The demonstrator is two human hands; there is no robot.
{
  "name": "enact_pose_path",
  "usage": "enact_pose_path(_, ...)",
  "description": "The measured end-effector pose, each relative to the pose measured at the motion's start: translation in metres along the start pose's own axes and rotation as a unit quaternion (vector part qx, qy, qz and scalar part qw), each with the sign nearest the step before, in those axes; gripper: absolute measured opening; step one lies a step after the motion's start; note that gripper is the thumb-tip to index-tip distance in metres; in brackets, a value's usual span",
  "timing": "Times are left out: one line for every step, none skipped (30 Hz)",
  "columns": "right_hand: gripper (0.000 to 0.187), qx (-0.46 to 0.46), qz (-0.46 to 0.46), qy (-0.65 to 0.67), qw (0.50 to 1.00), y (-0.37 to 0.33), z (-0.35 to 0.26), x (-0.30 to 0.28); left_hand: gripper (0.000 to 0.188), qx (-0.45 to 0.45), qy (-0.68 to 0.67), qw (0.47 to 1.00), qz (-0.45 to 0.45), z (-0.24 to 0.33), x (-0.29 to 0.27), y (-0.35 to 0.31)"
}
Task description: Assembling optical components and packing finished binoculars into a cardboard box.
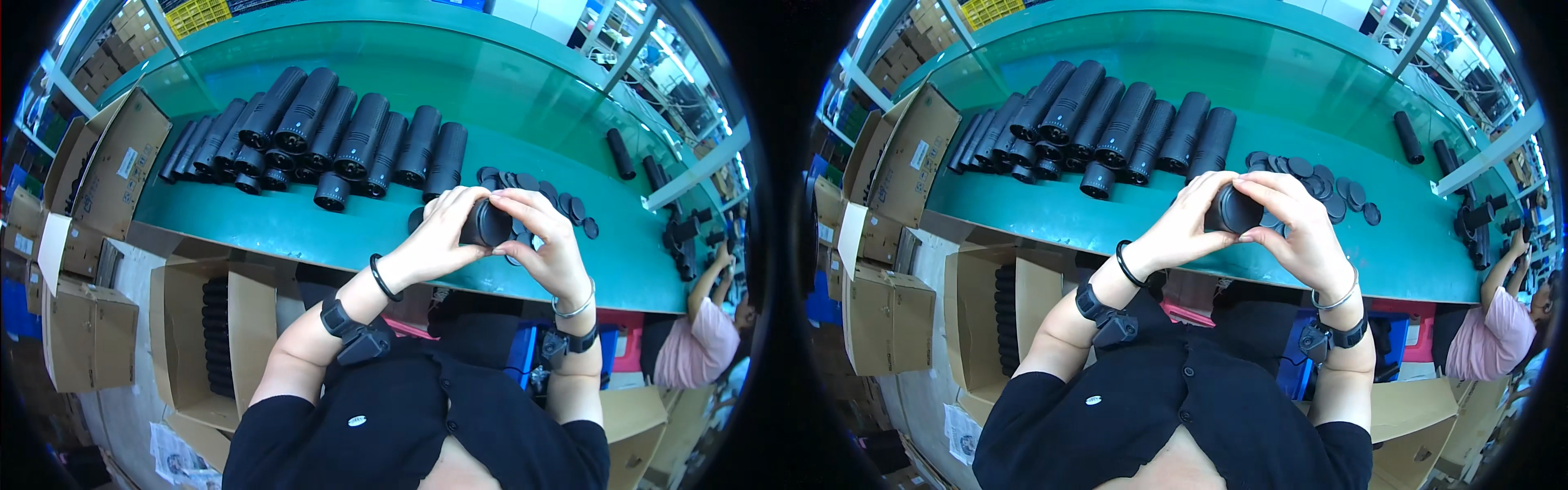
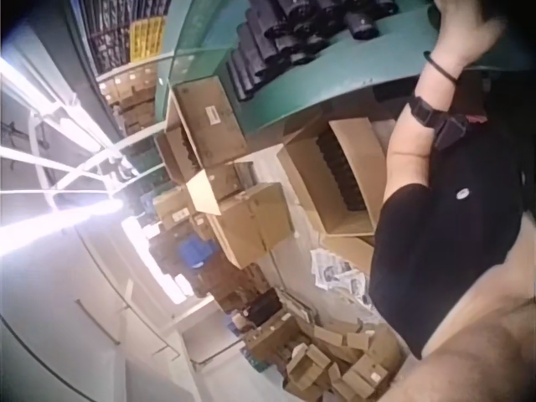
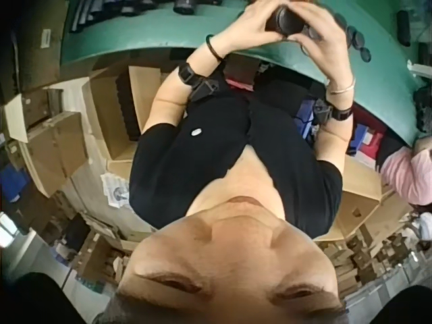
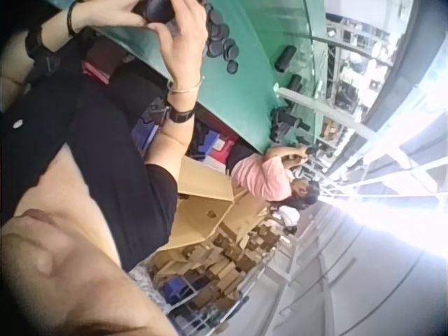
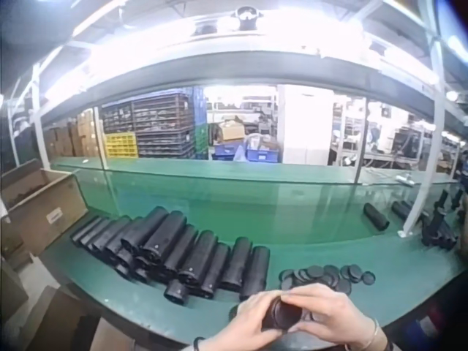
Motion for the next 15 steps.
enact_pose_path(0.06,-0.001,0.001,0.0,1.0,0.0002,0.0004,0.0003,0.078,0.003,0.003,1.0,-0.003,0.0023,-0.0002,-0.0006)
enact_pose_path(0.06,-0.003,-0.002,0.0,1.0,0.0,0.0004,-0.0003,0.081,0.006,0.005,1.0,-0.006,0.0035,0.0005,-0.0012)
enact_pose_path(0.06,-0.003,-0.007,-0.003,1.0,0.0001,0.0003,-0.0012,0.085,0.029,0.011,1.0,0.0,0.0014,0.0016,-0.0022)
enact_pose_path(0.06,-0.003,-0.01,-0.005,1.0,0.0003,0.0002,-0.0018,0.085,0.028,0.01,1.0,0.004,0.0014,0.001,-0.0026)
enact_pose_path(0.06,-0.004,-0.012,-0.006,1.0,0.0003,0.0002,-0.0019,0.085,0.027,0.001,1.0,-0.006,0.0012,0.0001,-0.0021)
enact_pose_path(0.059,-0.006,-0.009,-0.004,1.0,0.0002,0.0005,-0.0017,0.085,0.026,-0.009,1.0,-0.016,0.001,-0.0004,-0.0015)
enact_pose_path(0.058,-0.008,-0.006,-0.002,1.0,0.0003,0.0007,-0.0016,0.085,0.026,-0.01,1.0,-0.014,0.0008,-0.0003,-0.001)
enact_pose_path(0.058,-0.008,-0.007,-0.002,1.0,0.0006,0.0007,-0.0011,0.082,0.018,-0.01,1.0,-0.018,0.0002,0.0002,-0.0005)
enact_pose_path(0.057,-0.01,-0.008,-0.006,1.0,0.0012,0.0006,-0.0005,0.08,0.01,-0.01,1.0,-0.022,-0.0003,0.0006,-0.0001)
enact_pose_path(0.055,-0.012,-0.009,-0.01,1.0,0.0015,0.0003,-0.0002,0.08,0.01,-0.011,1.0,-0.022,-0.0011,0.0004,0.0003)
enact_pose_path(0.055,-0.012,-0.009,-0.01,1.0,0.002,-0.0005,0.0001,0.077,0.006,-0.012,1.0,-0.019,-0.0024,0.0,0.0005)
enact_pose_path(0.055,-0.008,-0.013,-0.025,1.0,0.0027,-0.0019,0.0,0.073,0.002,-0.014,1.0,-0.016,-0.0033,-0.0003,0.0004)
enact_pose_path(0.054,-0.004,-0.016,-0.04,0.999,0.0034,-0.0032,0.0,0.073,0.002,-0.014,1.0,-0.016,-0.0036,0.0002,-0.0001)
enact_pose_path(0.054,-0.003,-0.016,-0.041,0.999,0.0039,-0.0045,-0.0003,0.071,0.006,-0.025,1.0,-0.009,-0.0037,0.0012,0.0)
enact_pose_path(0.054,-0.001,-0.015,-0.043,0.999,0.0044,-0.0057,-0.0005,0.068,0.011,-0.037,0.999,-0.001,-0.0039,0.0019,0.0002)
Point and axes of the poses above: each hand's wrist, its own y-axis towards the middle knuckle, its own x-axis out of the palm, z = x × y, the point moved 1 cm from there along y, towards the middle knuckle, and after that the axes turned 14 degrees about -y, right-handed, at the moved point
